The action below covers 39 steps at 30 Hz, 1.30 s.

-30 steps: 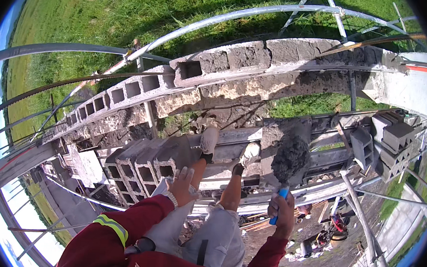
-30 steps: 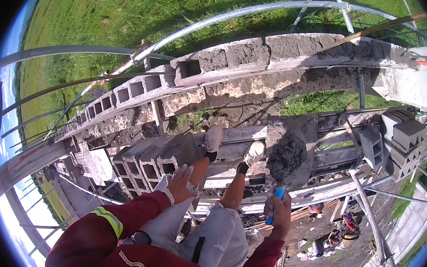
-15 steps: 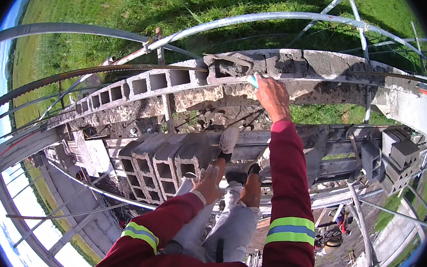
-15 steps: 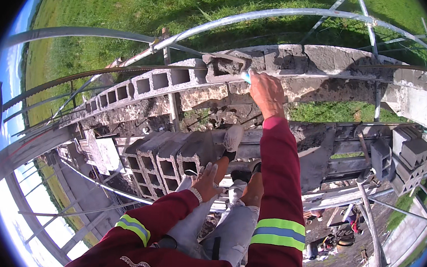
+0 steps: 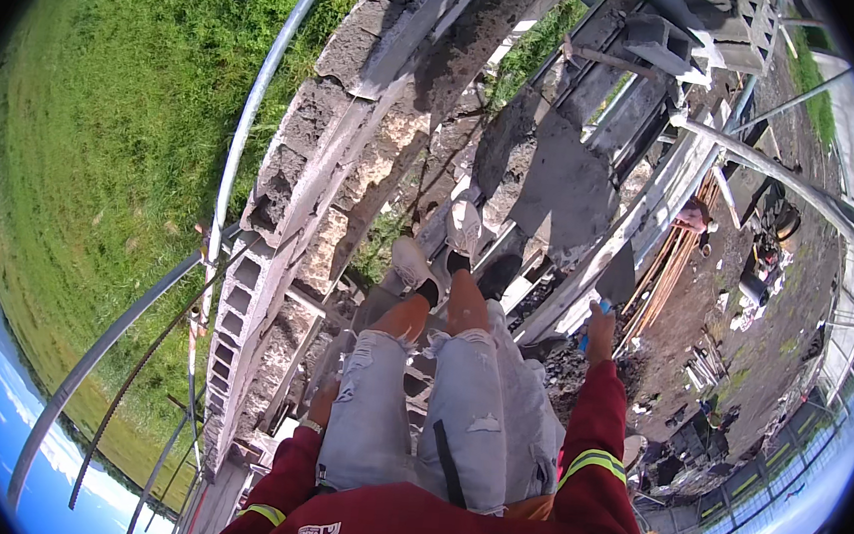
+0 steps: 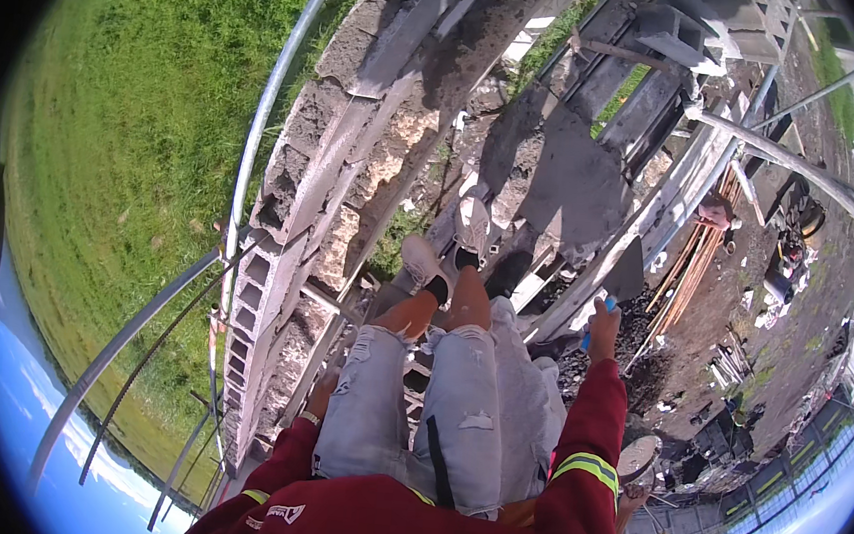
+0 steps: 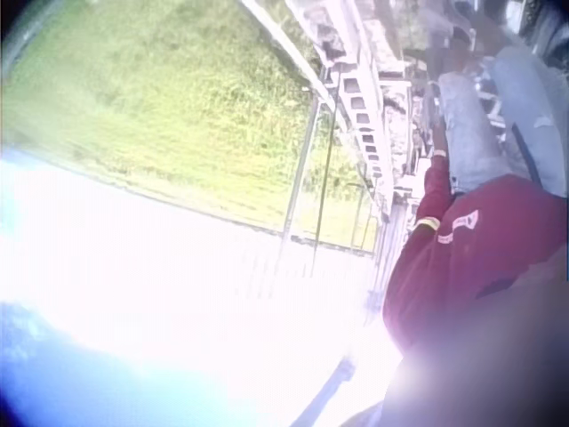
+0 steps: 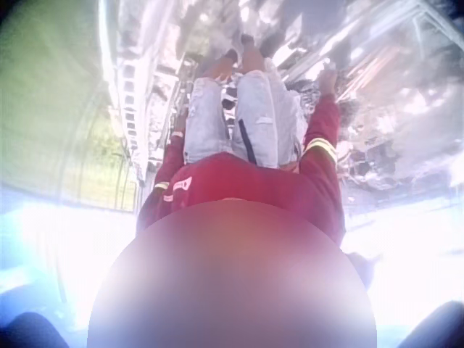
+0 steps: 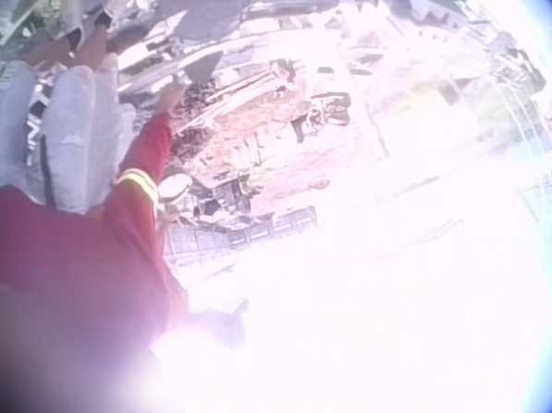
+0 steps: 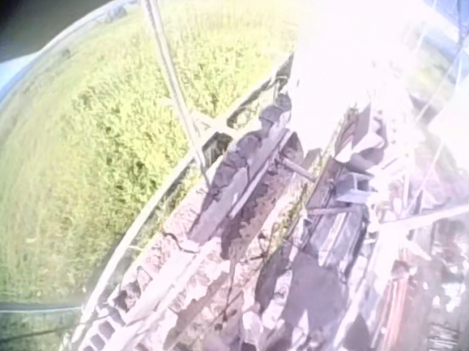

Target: The person scoops mortar from a bucket with a trowel and spreads it along a row of concrete blocks on scaffolding. They repeatedly apply mortar to the joints and top surfaces of the blocks, smoothing and leveling the material as they work along the wall.

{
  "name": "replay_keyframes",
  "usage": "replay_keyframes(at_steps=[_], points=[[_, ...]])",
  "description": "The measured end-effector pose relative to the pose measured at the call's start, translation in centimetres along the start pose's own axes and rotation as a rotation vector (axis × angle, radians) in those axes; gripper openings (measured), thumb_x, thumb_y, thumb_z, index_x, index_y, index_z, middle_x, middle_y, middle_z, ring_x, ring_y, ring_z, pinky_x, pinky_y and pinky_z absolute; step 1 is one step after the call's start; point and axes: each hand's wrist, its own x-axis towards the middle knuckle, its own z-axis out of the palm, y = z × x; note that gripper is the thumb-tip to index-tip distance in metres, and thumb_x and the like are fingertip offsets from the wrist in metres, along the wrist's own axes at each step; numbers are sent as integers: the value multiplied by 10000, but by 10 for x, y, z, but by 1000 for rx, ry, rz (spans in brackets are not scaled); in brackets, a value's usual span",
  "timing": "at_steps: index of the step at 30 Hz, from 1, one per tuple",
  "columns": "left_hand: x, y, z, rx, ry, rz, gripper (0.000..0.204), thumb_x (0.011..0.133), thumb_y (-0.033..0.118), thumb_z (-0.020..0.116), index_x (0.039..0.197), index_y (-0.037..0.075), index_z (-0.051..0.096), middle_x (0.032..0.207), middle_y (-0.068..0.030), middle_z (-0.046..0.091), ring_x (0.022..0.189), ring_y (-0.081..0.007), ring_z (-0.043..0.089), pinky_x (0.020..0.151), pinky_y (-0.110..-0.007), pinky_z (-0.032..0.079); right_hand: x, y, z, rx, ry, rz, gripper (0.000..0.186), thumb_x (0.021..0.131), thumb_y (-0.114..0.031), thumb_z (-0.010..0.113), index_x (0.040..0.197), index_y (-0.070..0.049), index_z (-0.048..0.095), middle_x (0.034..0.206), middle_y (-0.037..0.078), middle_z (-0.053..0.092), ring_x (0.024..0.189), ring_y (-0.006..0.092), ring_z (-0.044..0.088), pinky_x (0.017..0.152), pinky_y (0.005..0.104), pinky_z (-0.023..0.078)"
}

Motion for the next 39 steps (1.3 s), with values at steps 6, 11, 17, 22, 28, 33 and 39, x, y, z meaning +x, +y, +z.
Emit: replay_keyframes(at_steps=[6, 11, 17, 22, 28, 33, 39], points=[[50, 58, -114, 2, 378, -67, 575, 1117, 300, 499, 1554, -66, 427, 1568, -292, 495, 1467, -422, 468, 1215, -442, 378, 54, 83, 101, 486, 4, 335, 190, 1020, -234, 721, 988, -139, 560, 724, -7, 555, 528, 141, 560, 439, 322, 468], [120, 134, -146, -128, 329, -79, 713, 1082, 313, 573, 1635, -44, 300, 1660, -283, 376, 1561, -404, 335, 1274, -446, 274, 125, 127, 249, 622, 73, 255, 177, 999, -168, 701, 960, -139, 531, 675, -18, 501, 483, 130, 509, 420, 311, 425], [224, 161, -65, 472, 97, -90, 957, 978, 395, 733, 1675, -33, 235, 1685, -313, 326, 1594, -458, 271, 1298, -531, 216, 173, 100, 418, 487, -18, 237, 147, 957, -107, 671, 962, -103, 524, 648, 11, 490, 459, 154, 504, 420, 331, 428], [223, 134, -83, 298, 148, -174, 1065, 896, 458, 813, 1660, -35, 258, 1663, -324, 348, 1561, -495, 299, 1266, -594, 248, 210, 47, 451, 910, -321, 322, 182, 918, -146, 725, 936, -119, 546, 642, -23, 473, 441, 111, 411, 407, 314, 341], [216, 94, -82, 357, 129, -205, 1069, 904, 501, 794, 1666, -21, 255, 1682, -297, 337, 1572, -484, 287, 1267, -598, 255, 188, 12, 357, 565, -292, 128, 130, 935, -195, 677, 923, -89, 603, 638, -48, 434, 467, 71, 369, 417, 296, 301], [211, 79, -82, 355, 41, -311, 1097, 923, 671, 682, 1707, 65, 210, 1760, -200, 243, 1613, -445, 241, 1265, -675, 222, 82, -55, 258, 86, -94, -126, 240, 916, -144, 691, 816, -153, 474, 647, -70, 422, 466, 60, 417, 403, 270, 338], [203, 71, -94, 217, 5, -431, 1072, 940, 699, 644, 1724, 139, 175, 1782, -144, 218, 1626, -419, 223, 1249, -724, 222, -125, -166, 203, -253, -249, -193, 141, 1030, -238, 617, 1084, -127, 549, 675, -68, 401, 524, 28, 369, 441, 236, 296]])
